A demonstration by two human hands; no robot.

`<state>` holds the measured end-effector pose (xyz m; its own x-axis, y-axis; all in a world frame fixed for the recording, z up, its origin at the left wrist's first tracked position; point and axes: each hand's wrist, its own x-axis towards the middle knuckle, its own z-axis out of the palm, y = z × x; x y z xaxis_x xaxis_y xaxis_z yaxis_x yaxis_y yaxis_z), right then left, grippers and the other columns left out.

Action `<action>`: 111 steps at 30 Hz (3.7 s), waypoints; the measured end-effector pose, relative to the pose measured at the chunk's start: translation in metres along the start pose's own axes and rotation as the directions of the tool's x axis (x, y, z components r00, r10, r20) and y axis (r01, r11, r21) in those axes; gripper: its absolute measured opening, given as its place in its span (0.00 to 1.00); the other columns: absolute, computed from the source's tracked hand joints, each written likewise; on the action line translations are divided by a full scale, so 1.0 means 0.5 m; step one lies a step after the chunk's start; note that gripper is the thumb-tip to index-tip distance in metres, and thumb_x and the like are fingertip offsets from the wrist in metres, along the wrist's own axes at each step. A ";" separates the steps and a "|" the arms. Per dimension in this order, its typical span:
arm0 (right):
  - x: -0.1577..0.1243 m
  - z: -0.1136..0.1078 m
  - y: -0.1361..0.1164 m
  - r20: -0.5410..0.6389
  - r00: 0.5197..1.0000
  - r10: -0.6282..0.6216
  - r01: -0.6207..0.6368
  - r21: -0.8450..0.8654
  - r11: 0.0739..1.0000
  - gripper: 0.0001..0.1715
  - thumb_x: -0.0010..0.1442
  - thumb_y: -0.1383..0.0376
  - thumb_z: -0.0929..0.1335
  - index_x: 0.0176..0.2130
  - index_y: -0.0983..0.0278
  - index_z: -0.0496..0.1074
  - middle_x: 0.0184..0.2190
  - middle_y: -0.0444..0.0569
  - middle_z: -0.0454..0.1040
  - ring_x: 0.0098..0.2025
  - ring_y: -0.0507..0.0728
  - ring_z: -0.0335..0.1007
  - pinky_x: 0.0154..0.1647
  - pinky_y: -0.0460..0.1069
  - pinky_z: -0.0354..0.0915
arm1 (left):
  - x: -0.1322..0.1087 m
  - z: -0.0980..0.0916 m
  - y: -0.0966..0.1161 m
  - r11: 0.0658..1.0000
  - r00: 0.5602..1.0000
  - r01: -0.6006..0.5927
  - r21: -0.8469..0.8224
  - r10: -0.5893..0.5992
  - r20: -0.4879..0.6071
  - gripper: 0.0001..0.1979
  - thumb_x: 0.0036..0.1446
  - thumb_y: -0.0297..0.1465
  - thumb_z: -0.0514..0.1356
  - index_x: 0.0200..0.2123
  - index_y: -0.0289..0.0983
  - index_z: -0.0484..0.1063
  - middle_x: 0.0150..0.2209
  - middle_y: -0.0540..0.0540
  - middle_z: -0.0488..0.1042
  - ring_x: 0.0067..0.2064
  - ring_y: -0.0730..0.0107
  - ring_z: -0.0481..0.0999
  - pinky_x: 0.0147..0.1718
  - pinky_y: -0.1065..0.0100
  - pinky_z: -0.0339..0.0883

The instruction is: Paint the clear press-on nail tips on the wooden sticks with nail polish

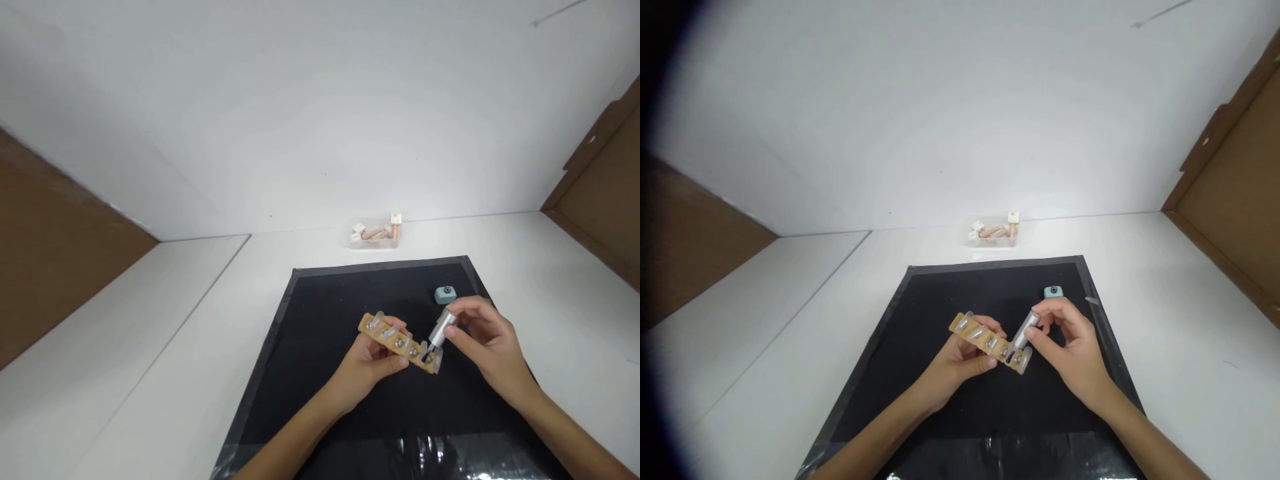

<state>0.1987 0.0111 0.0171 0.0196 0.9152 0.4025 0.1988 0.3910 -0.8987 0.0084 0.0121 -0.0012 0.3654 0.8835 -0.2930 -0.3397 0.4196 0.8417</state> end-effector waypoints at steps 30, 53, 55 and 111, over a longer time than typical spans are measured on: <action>0.005 -0.004 -0.005 0.040 0.998 -0.047 0.048 -0.014 0.999 0.07 0.52 0.69 0.71 0.32 0.57 0.72 0.24 0.41 0.71 0.25 0.51 0.65 0.26 0.44 0.67 | 0.002 -0.001 0.000 0.995 0.995 -0.049 0.092 0.040 0.093 0.18 0.36 0.27 0.71 0.33 0.38 0.69 0.30 0.53 0.71 0.34 0.72 0.70 0.35 0.69 0.63; 0.007 -0.003 0.002 -0.078 0.996 0.043 -0.047 -0.052 0.998 0.06 0.50 0.67 0.71 0.31 0.59 0.71 0.22 0.42 0.70 0.23 0.52 0.64 0.25 0.47 0.66 | -0.001 -0.005 -0.003 0.956 0.981 -0.146 0.253 0.108 0.159 0.15 0.41 0.32 0.69 0.33 0.38 0.69 0.30 0.52 0.68 0.32 0.71 0.67 0.34 0.68 0.62; 0.007 -0.004 0.002 -0.093 0.994 0.054 -0.058 -0.043 0.997 0.06 0.50 0.68 0.71 0.31 0.59 0.71 0.22 0.42 0.70 0.23 0.52 0.64 0.25 0.47 0.66 | -0.001 -0.006 -0.002 0.957 0.982 -0.142 0.253 0.104 0.159 0.15 0.40 0.32 0.69 0.33 0.38 0.69 0.30 0.52 0.68 0.32 0.71 0.67 0.34 0.68 0.62; -0.001 -0.013 -0.016 0.005 0.990 -0.139 0.139 -0.050 0.989 0.06 0.57 0.66 0.69 0.38 0.58 0.73 0.27 0.46 0.71 0.28 0.55 0.68 0.27 0.51 0.67 | -0.002 -0.008 -0.005 0.999 0.996 -0.038 0.018 0.036 0.081 0.18 0.33 0.28 0.73 0.31 0.36 0.73 0.33 0.49 0.75 0.34 0.70 0.72 0.35 0.68 0.66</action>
<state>0.2035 0.0067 0.0252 -0.0129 0.8526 0.5224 0.2480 0.5089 -0.8243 0.0053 0.0108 -0.0049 0.4218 0.8784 -0.2248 -0.3379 0.3823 0.8600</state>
